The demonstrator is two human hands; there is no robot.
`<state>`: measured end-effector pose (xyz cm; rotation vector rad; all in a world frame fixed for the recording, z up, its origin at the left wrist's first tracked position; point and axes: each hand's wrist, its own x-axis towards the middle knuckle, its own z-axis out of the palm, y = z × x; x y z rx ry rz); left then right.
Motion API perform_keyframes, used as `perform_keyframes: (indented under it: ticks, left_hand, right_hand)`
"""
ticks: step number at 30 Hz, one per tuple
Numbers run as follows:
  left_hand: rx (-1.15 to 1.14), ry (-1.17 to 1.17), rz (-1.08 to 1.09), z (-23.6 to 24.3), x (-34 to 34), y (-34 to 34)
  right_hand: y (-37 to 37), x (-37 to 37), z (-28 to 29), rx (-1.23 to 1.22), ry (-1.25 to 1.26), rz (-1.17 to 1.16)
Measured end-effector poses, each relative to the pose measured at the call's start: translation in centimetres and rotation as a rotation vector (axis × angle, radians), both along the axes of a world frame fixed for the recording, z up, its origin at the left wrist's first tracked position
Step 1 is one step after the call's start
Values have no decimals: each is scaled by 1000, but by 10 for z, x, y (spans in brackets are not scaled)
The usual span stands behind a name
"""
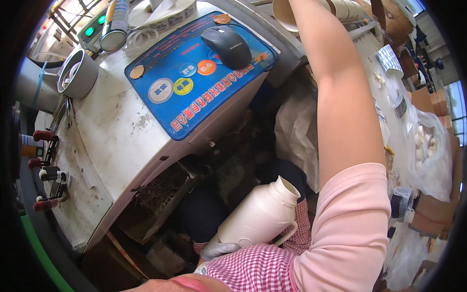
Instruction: The person repeatedly picks up white ceramic pitchers, smooths the rim and body with a small tool, and places them on a nearby surface. The person also uses pliers to remove small protrusions from the pitcher openings.
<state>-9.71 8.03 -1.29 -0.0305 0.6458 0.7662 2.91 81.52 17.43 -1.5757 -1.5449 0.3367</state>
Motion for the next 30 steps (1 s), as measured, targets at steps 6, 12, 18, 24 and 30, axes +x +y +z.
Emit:
perform_keyframes:
  ticks: [6, 12, 18, 24, 30]
  left_hand:
    - [7, 30, -56, 3, -7, 4]
    - [-56, 35, -134, 0, -10, 4]
    - [72, 111, -99, -15, -7, -4]
    - [75, 84, -160, -33, -1, -3]
    - [40, 110, -132, -33, 2, 6]
  right_hand:
    - [10, 22, -27, 151, -506, -166]
    - [-7, -31, -58, 116, -449, -179]
    - [-54, -55, -40, -57, -662, 81]
    - [-49, -57, -37, 157, -648, 404]
    - [20, -25, -52, 2, -600, 176]
